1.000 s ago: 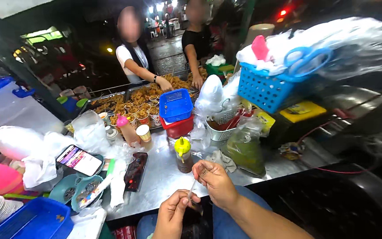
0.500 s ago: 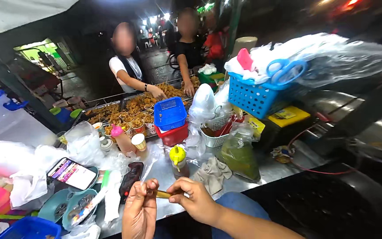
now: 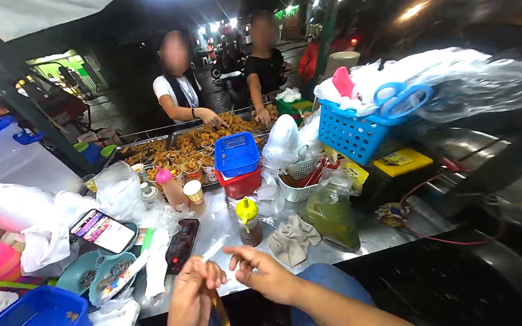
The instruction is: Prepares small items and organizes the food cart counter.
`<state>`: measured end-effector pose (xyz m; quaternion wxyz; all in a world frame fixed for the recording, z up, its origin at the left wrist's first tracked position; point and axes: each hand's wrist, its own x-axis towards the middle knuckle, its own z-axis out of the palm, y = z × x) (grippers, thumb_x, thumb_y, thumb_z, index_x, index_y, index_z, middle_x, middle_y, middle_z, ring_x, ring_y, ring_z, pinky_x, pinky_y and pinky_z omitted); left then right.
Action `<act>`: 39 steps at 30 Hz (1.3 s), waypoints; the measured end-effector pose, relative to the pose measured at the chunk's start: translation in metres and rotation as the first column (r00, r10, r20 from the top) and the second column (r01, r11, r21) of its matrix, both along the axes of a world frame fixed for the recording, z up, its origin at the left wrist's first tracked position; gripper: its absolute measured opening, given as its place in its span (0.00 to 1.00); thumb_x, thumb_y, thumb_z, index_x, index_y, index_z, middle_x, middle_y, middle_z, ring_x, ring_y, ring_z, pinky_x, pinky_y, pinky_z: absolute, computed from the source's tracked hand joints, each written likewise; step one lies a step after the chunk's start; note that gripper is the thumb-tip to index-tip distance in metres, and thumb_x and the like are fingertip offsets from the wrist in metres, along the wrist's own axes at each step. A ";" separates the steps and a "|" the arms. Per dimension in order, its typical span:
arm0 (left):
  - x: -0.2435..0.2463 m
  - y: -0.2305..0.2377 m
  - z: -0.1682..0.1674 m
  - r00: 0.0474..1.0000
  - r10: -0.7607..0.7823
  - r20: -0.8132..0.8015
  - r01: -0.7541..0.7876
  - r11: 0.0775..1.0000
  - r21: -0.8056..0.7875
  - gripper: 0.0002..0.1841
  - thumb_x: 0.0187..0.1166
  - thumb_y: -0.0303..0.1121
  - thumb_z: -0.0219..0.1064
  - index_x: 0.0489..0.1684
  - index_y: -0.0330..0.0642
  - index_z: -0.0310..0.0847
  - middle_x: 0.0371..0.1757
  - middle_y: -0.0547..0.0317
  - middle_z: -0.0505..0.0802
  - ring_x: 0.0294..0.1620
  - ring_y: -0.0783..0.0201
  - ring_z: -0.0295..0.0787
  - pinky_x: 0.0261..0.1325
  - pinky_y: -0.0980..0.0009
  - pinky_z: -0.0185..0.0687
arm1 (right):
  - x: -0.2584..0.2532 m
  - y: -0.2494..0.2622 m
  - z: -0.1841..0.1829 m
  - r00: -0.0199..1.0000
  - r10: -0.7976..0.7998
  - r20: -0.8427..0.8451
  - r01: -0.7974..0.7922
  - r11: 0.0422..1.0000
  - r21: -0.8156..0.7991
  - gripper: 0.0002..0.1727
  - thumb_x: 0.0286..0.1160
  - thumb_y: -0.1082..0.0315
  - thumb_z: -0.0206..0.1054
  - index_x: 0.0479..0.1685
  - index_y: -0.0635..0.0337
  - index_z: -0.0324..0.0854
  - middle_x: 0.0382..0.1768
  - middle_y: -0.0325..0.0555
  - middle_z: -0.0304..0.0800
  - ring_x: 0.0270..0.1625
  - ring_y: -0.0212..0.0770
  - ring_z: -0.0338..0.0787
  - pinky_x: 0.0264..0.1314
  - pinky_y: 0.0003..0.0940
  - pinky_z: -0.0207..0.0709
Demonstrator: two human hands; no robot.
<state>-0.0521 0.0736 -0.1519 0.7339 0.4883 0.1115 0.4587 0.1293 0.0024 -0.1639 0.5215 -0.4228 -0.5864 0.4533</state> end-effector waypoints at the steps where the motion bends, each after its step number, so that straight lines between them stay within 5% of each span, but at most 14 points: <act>1: -0.001 -0.005 -0.007 0.989 0.003 -0.149 0.011 0.995 0.096 0.12 0.86 0.46 0.62 0.33 0.61 0.90 0.27 0.74 0.92 0.34 0.77 0.90 0.47 0.76 0.88 | 0.003 0.002 0.002 0.994 -0.028 -0.103 0.031 0.999 0.019 0.28 0.84 0.60 0.63 0.78 0.67 0.72 0.45 0.35 0.85 0.39 0.22 0.80 0.43 0.19 0.76; 3: -0.001 -0.016 -0.024 0.896 0.137 -0.421 0.017 0.940 0.342 0.14 0.88 0.42 0.60 0.31 0.55 0.88 0.36 0.76 0.91 0.43 0.82 0.87 0.51 0.80 0.83 | 0.009 0.001 0.008 0.955 -0.078 -0.285 0.064 0.996 -0.057 0.14 0.85 0.67 0.61 0.62 0.60 0.83 0.32 0.24 0.86 0.29 0.16 0.80 0.33 0.15 0.76; 6: -0.004 -0.024 -0.040 0.651 0.492 -0.578 0.034 0.742 0.670 0.11 0.79 0.31 0.66 0.33 0.38 0.94 0.36 0.56 0.89 0.46 0.64 0.85 0.56 0.68 0.78 | 0.014 0.000 0.008 0.975 -0.213 -0.056 0.207 0.974 -0.090 0.11 0.86 0.69 0.62 0.46 0.65 0.90 0.28 0.32 0.89 0.26 0.20 0.83 0.33 0.16 0.79; 8: -0.010 -0.024 -0.038 0.500 0.577 -0.646 0.082 0.711 0.699 0.10 0.78 0.29 0.68 0.38 0.34 0.95 0.33 0.51 0.95 0.36 0.61 0.93 0.48 0.63 0.88 | 0.008 -0.002 0.001 0.952 -0.284 0.115 0.280 0.959 0.049 0.10 0.80 0.69 0.68 0.44 0.69 0.92 0.32 0.42 0.93 0.29 0.23 0.87 0.38 0.18 0.82; 11: -0.018 -0.016 -0.030 0.402 0.594 -0.697 -0.008 0.763 0.646 0.09 0.77 0.29 0.68 0.41 0.34 0.94 0.30 0.56 0.97 0.28 0.65 0.94 0.39 0.62 0.91 | -0.012 -0.007 -0.007 0.947 -0.316 0.053 0.296 0.927 0.232 0.08 0.68 0.72 0.77 0.34 0.71 0.89 0.30 0.45 0.94 0.29 0.24 0.90 0.37 0.18 0.85; 13: -0.020 -0.009 -0.020 0.479 0.613 -0.628 -0.184 0.770 0.611 0.08 0.75 0.27 0.69 0.41 0.34 0.93 0.28 0.61 0.96 0.26 0.73 0.92 0.36 0.72 0.90 | -0.027 -0.013 -0.011 0.979 -0.201 -0.039 0.204 0.938 0.281 0.07 0.68 0.73 0.76 0.34 0.72 0.89 0.32 0.46 0.95 0.33 0.25 0.92 0.41 0.19 0.87; 15: -0.023 -0.002 -0.008 0.758 0.476 -0.446 -0.303 0.862 0.406 0.06 0.73 0.22 0.69 0.41 0.35 0.92 0.32 0.60 0.97 0.31 0.72 0.94 0.40 0.75 0.92 | -0.042 -0.021 -0.011 0.981 -0.016 -0.192 0.042 0.990 0.133 0.04 0.72 0.78 0.72 0.37 0.73 0.88 0.33 0.44 0.95 0.33 0.26 0.93 0.42 0.23 0.89; 18: -0.037 0.005 0.006 0.981 0.022 -0.191 0.033 0.960 0.279 0.05 0.75 0.38 0.75 0.39 0.55 0.98 0.38 0.69 0.98 0.41 0.77 0.93 0.50 0.80 0.88 | -0.040 -0.014 -0.005 0.942 0.023 -0.336 -0.086 0.981 -0.173 0.05 0.78 0.77 0.66 0.40 0.65 0.87 0.29 0.32 0.93 0.29 0.24 0.90 0.38 0.24 0.88; 20: -0.043 0.011 0.004 0.940 -0.163 -0.301 0.263 0.907 0.330 0.07 0.78 0.41 0.72 0.38 0.55 0.96 0.38 0.74 0.95 0.41 0.81 0.89 0.48 0.83 0.85 | -0.027 -0.005 -0.005 0.960 -0.078 -0.268 0.044 0.990 -0.134 0.05 0.76 0.75 0.67 0.38 0.65 0.89 0.29 0.31 0.92 0.29 0.21 0.87 0.36 0.21 0.84; 22: -0.037 0.006 -0.003 0.869 -0.138 -0.475 0.282 0.927 0.247 0.06 0.78 0.34 0.70 0.35 0.48 0.94 0.33 0.73 0.94 0.36 0.80 0.89 0.45 0.81 0.86 | -0.017 0.000 -0.013 0.977 -0.185 -0.111 0.196 0.976 0.100 0.05 0.72 0.73 0.72 0.35 0.66 0.92 0.34 0.35 0.92 0.33 0.19 0.86 0.39 0.16 0.82; 27: 0.003 -0.028 -0.020 0.823 0.139 -0.550 -0.275 0.946 -0.173 0.06 0.78 0.18 0.62 0.43 0.32 0.86 0.27 0.63 0.92 0.25 0.75 0.86 0.32 0.79 0.84 | -0.026 0.000 -0.041 0.831 -0.471 0.295 0.175 0.726 0.665 0.06 0.75 0.71 0.70 0.35 0.64 0.89 0.35 0.48 0.91 0.44 0.35 0.90 0.55 0.18 0.82; 31: 0.001 -0.033 -0.025 0.884 0.036 -0.466 -0.305 0.800 -0.517 0.20 0.85 0.23 0.62 0.76 0.38 0.73 0.40 0.54 0.95 0.35 0.66 0.93 0.37 0.70 0.90 | -0.028 -0.005 -0.052 0.713 -0.527 0.463 0.096 0.727 0.680 0.08 0.79 0.69 0.68 0.36 0.62 0.90 0.36 0.49 0.92 0.44 0.40 0.93 0.55 0.23 0.85; 35: -0.001 -0.041 -0.018 0.895 0.043 -0.444 -0.340 0.711 -0.615 0.19 0.87 0.27 0.61 0.75 0.42 0.72 0.53 0.53 0.94 0.45 0.63 0.94 0.41 0.67 0.90 | -0.031 -0.001 -0.049 0.624 -0.596 0.506 0.118 0.712 0.693 0.11 0.83 0.65 0.66 0.40 0.63 0.90 0.34 0.49 0.91 0.40 0.41 0.92 0.50 0.24 0.85; 39: 0.007 -0.041 -0.019 0.889 0.125 -0.441 -0.398 0.687 -0.608 0.22 0.83 0.23 0.65 0.75 0.36 0.70 0.43 0.51 0.93 0.38 0.62 0.93 0.43 0.67 0.90 | -0.038 0.003 -0.048 0.521 -0.651 0.552 0.152 0.707 0.690 0.12 0.78 0.66 0.62 0.36 0.64 0.88 0.31 0.50 0.91 0.37 0.45 0.93 0.43 0.32 0.87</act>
